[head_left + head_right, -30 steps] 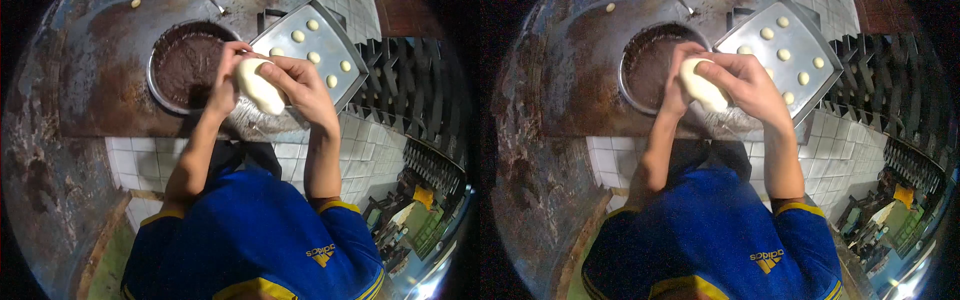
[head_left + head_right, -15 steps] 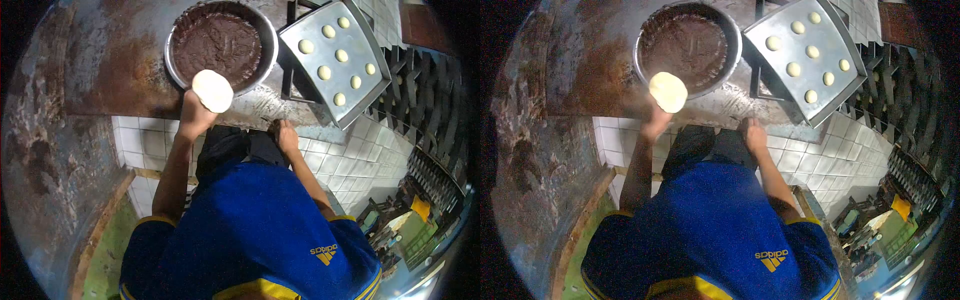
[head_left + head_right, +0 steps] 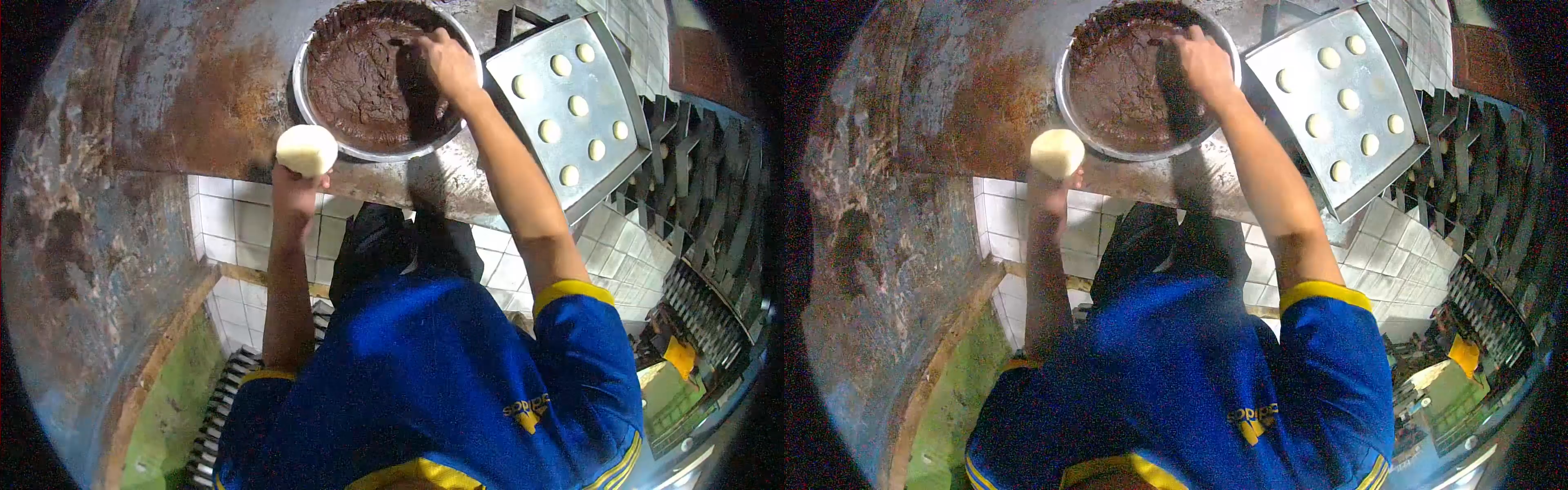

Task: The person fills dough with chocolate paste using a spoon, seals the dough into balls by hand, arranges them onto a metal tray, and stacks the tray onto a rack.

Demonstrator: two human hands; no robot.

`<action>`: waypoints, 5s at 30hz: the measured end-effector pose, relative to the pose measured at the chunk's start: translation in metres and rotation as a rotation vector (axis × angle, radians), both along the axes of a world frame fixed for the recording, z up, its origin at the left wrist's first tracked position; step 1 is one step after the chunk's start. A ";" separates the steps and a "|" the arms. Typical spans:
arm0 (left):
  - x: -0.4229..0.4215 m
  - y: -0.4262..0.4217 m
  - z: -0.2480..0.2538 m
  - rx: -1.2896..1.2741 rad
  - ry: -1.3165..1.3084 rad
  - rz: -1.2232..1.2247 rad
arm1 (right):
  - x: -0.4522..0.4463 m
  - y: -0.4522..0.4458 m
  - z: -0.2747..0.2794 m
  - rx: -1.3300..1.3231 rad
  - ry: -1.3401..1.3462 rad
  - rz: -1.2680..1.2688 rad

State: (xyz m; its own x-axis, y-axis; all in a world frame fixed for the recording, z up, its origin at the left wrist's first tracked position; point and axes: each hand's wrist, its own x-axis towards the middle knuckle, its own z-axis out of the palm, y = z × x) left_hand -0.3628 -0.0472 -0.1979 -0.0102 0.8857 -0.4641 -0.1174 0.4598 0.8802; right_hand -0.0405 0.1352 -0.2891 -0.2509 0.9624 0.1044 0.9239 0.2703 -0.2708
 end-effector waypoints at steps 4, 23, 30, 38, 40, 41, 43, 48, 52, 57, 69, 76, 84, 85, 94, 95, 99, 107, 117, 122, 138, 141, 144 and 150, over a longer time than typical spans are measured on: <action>0.017 0.008 0.039 -0.095 -0.006 0.175 | 0.000 0.008 -0.009 -0.052 -0.143 0.024; 0.033 0.047 0.017 0.278 0.430 -0.346 | 0.009 -0.100 0.128 -0.879 0.944 0.021; 0.061 0.067 0.069 0.468 0.394 -0.413 | -0.022 -0.142 0.203 -0.237 0.556 0.216; 0.064 0.061 0.056 0.395 0.186 -0.407 | -0.013 -0.185 0.202 -0.152 0.673 0.047; 0.075 0.057 0.040 0.363 0.133 -0.381 | -0.009 -0.202 0.190 -0.141 0.661 0.007; 0.079 0.057 0.025 0.427 0.195 -0.412 | -0.008 -0.214 0.176 -0.159 0.768 -0.107; 0.089 0.055 0.031 0.295 0.125 -0.368 | 0.000 -0.245 0.128 -0.180 0.856 -0.303; 0.092 0.053 0.028 0.234 0.097 -0.368 | 0.080 -0.364 -0.031 -0.507 0.606 -0.700; 0.100 0.056 0.032 0.225 0.051 -0.545 | 0.091 -0.326 0.018 -0.541 0.410 -0.361; 0.129 0.062 0.062 0.470 0.132 -0.909 | 0.038 -0.214 0.195 -0.259 0.808 -0.059; 0.140 0.058 0.123 0.072 -0.315 -0.881 | 0.043 -0.194 0.240 -0.540 1.210 -0.161; 0.166 0.044 0.122 -0.006 -0.325 -0.700 | 0.044 -0.186 0.271 -0.029 0.475 0.129; 0.175 0.060 0.152 -0.281 -0.540 -0.619 | 0.057 -0.174 0.242 -0.153 1.047 -0.054; 0.178 0.061 0.151 -0.228 -0.628 -0.562 | 0.058 -0.175 0.241 -0.256 1.242 -0.169; 0.259 0.079 0.192 0.480 -0.214 -0.461 | 0.061 -0.192 0.257 -0.647 2.227 -0.287; 0.273 0.078 0.197 0.514 -0.196 -0.463 | 0.057 -0.192 0.246 -0.475 2.242 -0.330; 0.321 0.062 0.220 0.338 -0.423 -0.476 | 0.072 -0.182 0.247 0.128 1.902 -0.575; 0.380 0.071 0.218 0.562 -0.532 -0.468 | 0.162 -0.192 0.276 -0.025 1.776 -0.312; 0.472 0.115 0.168 0.576 -0.112 -0.468 | 0.325 -0.189 0.288 -0.441 0.968 -0.165; 0.558 0.142 0.081 0.710 -0.025 -0.758 | 0.380 -0.143 0.255 -0.142 0.925 -0.395; 0.532 0.148 -0.040 0.560 0.337 -0.556 | 0.508 -0.038 -0.004 -0.254 0.321 -0.349; 0.472 0.089 -0.059 0.516 0.473 -0.340 | 0.485 -0.041 -0.022 -0.041 -0.157 -0.162; 0.436 0.036 -0.062 0.381 0.487 -0.199 | 0.476 -0.046 -0.029 -0.005 -0.125 -0.180; 0.414 0.006 -0.082 -0.145 0.206 -0.048 | 0.521 -0.014 -0.005 -0.430 0.998 -0.476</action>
